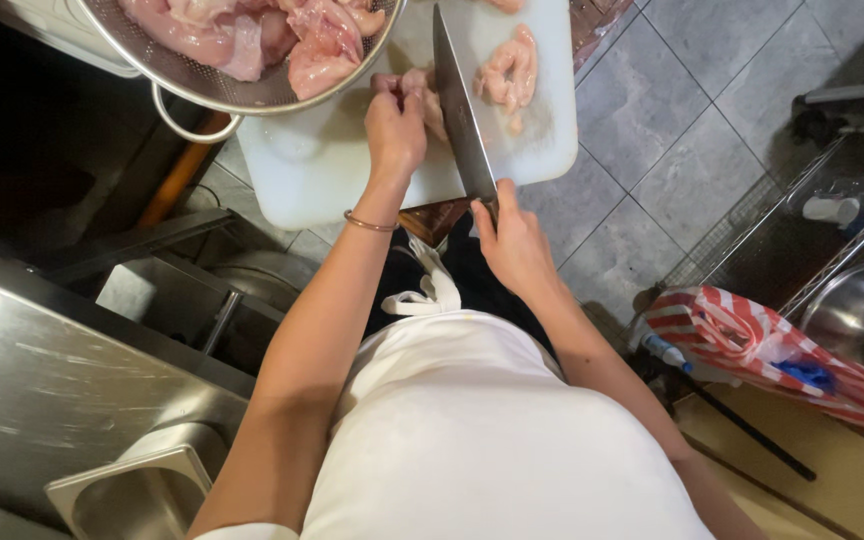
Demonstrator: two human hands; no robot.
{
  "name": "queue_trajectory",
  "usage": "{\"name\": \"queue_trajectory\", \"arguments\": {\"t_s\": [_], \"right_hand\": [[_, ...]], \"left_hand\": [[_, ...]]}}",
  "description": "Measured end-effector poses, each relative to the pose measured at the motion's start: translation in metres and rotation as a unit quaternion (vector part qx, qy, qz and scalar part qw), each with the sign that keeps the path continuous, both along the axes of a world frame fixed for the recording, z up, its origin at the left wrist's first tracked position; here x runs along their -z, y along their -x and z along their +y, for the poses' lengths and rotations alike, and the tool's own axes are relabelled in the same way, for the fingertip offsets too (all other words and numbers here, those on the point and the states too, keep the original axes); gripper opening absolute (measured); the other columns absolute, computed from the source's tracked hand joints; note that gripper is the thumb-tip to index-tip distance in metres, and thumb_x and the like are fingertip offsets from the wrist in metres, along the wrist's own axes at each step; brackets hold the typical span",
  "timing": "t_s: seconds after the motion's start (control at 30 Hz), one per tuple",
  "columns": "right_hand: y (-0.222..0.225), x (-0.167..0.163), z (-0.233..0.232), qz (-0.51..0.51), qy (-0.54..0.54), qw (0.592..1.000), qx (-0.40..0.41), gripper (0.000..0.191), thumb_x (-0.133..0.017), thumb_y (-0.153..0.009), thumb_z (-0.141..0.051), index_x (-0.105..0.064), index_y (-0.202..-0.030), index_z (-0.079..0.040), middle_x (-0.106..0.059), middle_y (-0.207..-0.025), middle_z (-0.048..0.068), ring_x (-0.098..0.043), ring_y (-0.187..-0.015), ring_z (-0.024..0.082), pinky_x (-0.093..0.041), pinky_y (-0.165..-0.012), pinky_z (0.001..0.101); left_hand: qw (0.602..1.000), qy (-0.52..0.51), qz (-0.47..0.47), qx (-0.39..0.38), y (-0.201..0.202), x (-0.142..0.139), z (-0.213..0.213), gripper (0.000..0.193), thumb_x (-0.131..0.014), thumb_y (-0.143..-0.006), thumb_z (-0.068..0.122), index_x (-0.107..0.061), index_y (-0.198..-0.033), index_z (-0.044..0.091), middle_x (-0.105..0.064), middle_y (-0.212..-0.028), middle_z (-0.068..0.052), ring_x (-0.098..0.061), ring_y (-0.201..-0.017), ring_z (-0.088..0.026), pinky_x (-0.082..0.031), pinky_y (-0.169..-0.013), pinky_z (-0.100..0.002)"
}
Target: The person cuts raw chicken pieces on a white cutting board using a large cleaver, trimming and portioning the meat one piece at a time and placing the cut pieces into a metal colander beside the board. They continue portioning chicken throughout the episode.
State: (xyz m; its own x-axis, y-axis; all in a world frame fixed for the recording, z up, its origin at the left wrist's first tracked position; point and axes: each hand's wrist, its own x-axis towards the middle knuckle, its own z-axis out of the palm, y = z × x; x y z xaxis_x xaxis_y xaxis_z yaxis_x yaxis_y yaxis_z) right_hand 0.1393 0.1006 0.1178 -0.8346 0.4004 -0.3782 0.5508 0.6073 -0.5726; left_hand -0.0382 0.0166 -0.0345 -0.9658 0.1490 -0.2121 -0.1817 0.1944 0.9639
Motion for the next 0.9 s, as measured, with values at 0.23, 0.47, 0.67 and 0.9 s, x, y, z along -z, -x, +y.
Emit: {"name": "queue_trajectory", "arguments": {"t_s": [0.23, 0.47, 0.67, 0.9], "right_hand": [[0.004, 0.0, 0.0, -0.014, 0.004, 1.0, 0.006, 0.036, -0.056, -0.105, -0.031, -0.042, -0.127, -0.006, -0.07, -0.083, 0.029, -0.064, -0.083, 0.055, -0.048, -0.066, 0.0624], [0.004, -0.005, 0.002, -0.02, 0.011, 1.0, 0.003, 0.032, -0.056, -0.106, -0.029, -0.042, -0.123, -0.006, -0.069, -0.085, 0.03, -0.063, -0.086, 0.056, -0.047, -0.069, 0.0629], [0.005, -0.014, 0.005, 0.003, 0.05, 0.999, 0.008, 0.031, -0.057, -0.105, -0.028, -0.044, -0.122, -0.006, -0.069, -0.085, 0.03, -0.062, -0.089, 0.056, -0.045, -0.068, 0.0616], [0.007, -0.02, -0.001, 0.001, 0.058, 0.998, 0.031, 0.032, -0.058, -0.104, -0.029, -0.045, -0.122, -0.006, -0.069, -0.086, 0.03, -0.062, -0.089, 0.055, -0.047, -0.067, 0.0597]], "left_hand": [[0.999, 0.033, -0.002, -0.015, -0.003, 0.005, 0.003, 0.013, -0.056, -0.101, 0.01, -0.053, -0.109, 0.0, -0.072, -0.09, -0.014, -0.072, -0.082, -0.019, -0.058, -0.074, -0.037], [0.984, -0.119, -0.135, -0.004, 0.0, -0.013, -0.007, 0.018, -0.056, -0.104, 0.014, -0.045, -0.108, 0.0, -0.065, -0.09, -0.009, -0.063, -0.068, -0.014, -0.057, -0.051, -0.031], [0.993, 0.018, -0.09, 0.074, 0.002, -0.026, -0.016, 0.018, -0.048, -0.105, 0.016, -0.045, -0.108, -0.001, -0.068, -0.08, -0.015, -0.069, -0.062, -0.022, -0.057, -0.054, -0.035], [0.981, 0.178, 0.033, 0.074, 0.001, -0.038, -0.007, 0.033, -0.065, -0.095, 0.022, -0.051, -0.11, -0.003, -0.074, -0.091, -0.024, -0.072, -0.091, -0.042, -0.054, -0.08, -0.048]]}}
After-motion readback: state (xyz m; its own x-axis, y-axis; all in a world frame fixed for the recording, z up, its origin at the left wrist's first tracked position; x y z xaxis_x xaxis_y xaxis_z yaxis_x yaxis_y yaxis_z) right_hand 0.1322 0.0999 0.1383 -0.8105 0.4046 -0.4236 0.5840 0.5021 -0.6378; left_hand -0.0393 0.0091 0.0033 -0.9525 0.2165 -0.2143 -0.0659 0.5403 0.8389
